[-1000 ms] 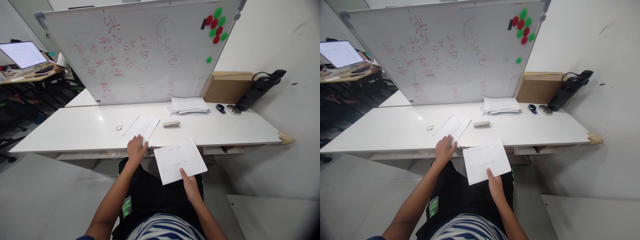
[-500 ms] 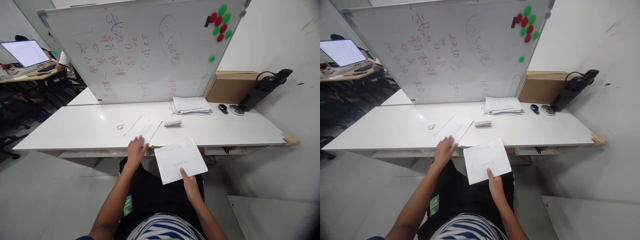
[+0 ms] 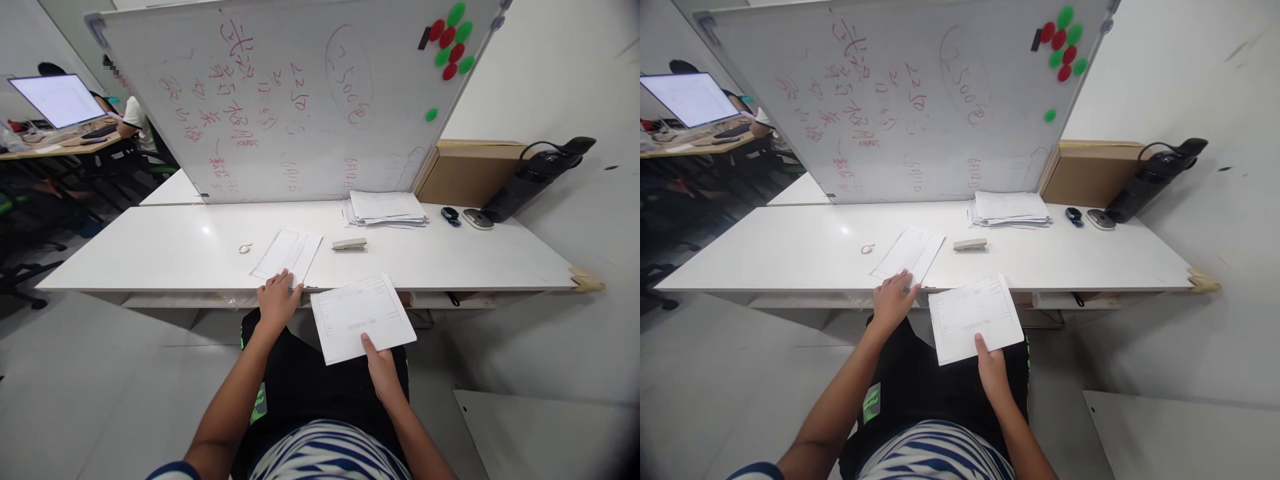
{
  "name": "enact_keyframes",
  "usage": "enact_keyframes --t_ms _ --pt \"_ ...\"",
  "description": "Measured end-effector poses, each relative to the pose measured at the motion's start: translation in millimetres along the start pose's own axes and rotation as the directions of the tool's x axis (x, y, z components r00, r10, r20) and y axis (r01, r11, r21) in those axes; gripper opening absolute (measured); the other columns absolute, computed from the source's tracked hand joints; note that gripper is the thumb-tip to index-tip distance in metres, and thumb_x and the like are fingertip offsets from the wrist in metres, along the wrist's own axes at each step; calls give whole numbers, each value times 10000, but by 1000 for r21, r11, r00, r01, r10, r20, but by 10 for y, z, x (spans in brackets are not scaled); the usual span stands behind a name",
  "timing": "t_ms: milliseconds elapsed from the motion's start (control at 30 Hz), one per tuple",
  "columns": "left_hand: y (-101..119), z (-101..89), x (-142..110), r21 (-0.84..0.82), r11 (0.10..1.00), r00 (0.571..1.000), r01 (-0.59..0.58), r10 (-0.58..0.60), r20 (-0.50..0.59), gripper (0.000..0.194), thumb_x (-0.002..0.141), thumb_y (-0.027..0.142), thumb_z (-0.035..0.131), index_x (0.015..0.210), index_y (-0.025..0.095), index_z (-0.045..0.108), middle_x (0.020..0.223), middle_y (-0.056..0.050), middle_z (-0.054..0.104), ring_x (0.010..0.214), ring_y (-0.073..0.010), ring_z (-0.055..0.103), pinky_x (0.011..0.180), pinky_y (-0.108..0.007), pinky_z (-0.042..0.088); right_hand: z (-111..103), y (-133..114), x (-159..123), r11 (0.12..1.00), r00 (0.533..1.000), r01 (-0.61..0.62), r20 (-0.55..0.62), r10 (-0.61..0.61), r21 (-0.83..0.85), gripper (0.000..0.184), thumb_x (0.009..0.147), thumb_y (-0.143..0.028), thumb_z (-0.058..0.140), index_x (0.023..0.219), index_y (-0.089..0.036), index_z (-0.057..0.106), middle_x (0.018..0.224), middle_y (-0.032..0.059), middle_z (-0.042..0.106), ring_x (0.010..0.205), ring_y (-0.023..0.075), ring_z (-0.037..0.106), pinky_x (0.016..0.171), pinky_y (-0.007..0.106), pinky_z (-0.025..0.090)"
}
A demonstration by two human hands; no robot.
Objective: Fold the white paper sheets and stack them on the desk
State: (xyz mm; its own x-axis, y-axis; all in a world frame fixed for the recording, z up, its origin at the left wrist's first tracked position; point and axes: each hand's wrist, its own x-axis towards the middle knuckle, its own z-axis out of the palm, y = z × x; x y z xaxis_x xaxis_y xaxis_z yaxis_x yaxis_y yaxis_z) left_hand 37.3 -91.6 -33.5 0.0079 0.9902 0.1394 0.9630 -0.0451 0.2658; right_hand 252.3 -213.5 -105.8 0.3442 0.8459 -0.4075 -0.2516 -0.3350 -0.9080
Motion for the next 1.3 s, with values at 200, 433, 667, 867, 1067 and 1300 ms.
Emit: enact_keyframes --t_ms 200,433,667,867,1067,1300 --pt "17 19 31 25 1000 1000 -11 11 -16 343 942 413 398 1182 267 594 1377 -58 518 1200 -313 470 932 -502 375 -16 33 -11 1000 1000 21 -10 -21 -18 675 742 -512 684 1314 -179 550 1371 57 516 1320 289 412 1136 418 285" --pt "-357 -74 268 3 962 953 -273 271 135 356 848 401 593 1192 314 623 1303 -28 546 1112 -288 493 899 -402 441 -62 90 9 998 999 52 2 -52 -40 690 758 -517 667 1334 -164 525 1385 66 499 1310 276 428 1134 403 287" --pt "-469 -13 299 -44 952 948 -304 307 90 356 842 400 617 1188 321 635 1252 -36 551 1105 -267 486 938 -391 431 -8 72 -26 998 999 32 19 -31 -62 727 751 -540 657 1346 -147 512 1371 79 514 1316 274 420 1135 387 283" --pt "-409 1 309 -71 955 944 -287 294 151 325 872 403 571 1185 340 633 1261 -45 524 1114 -260 476 957 -419 416 19 59 -39 998 999 30 17 -29 -54 720 742 -530 670 1338 -154 522 1362 78 523 1317 279 417 1137 398 278" --pt "-350 -40 336 -66 956 941 -287 294 168 327 853 416 589 1160 323 652 1192 -56 545 1056 -255 491 918 -387 444 37 12 -62 999 998 48 31 -47 -25 705 752 -506 676 1355 -185 503 1387 53 499 1322 263 412 1136 384 281" --pt "-321 -68 317 -39 958 942 -285 288 172 342 830 390 630 1161 307 653 1177 -64 553 1068 -264 490 885 -367 462 21 79 -33 998 997 58 50 -57 -16 680 760 -486 679 1348 -190 508 1401 40 483 1331 256 400 1148 393 252"
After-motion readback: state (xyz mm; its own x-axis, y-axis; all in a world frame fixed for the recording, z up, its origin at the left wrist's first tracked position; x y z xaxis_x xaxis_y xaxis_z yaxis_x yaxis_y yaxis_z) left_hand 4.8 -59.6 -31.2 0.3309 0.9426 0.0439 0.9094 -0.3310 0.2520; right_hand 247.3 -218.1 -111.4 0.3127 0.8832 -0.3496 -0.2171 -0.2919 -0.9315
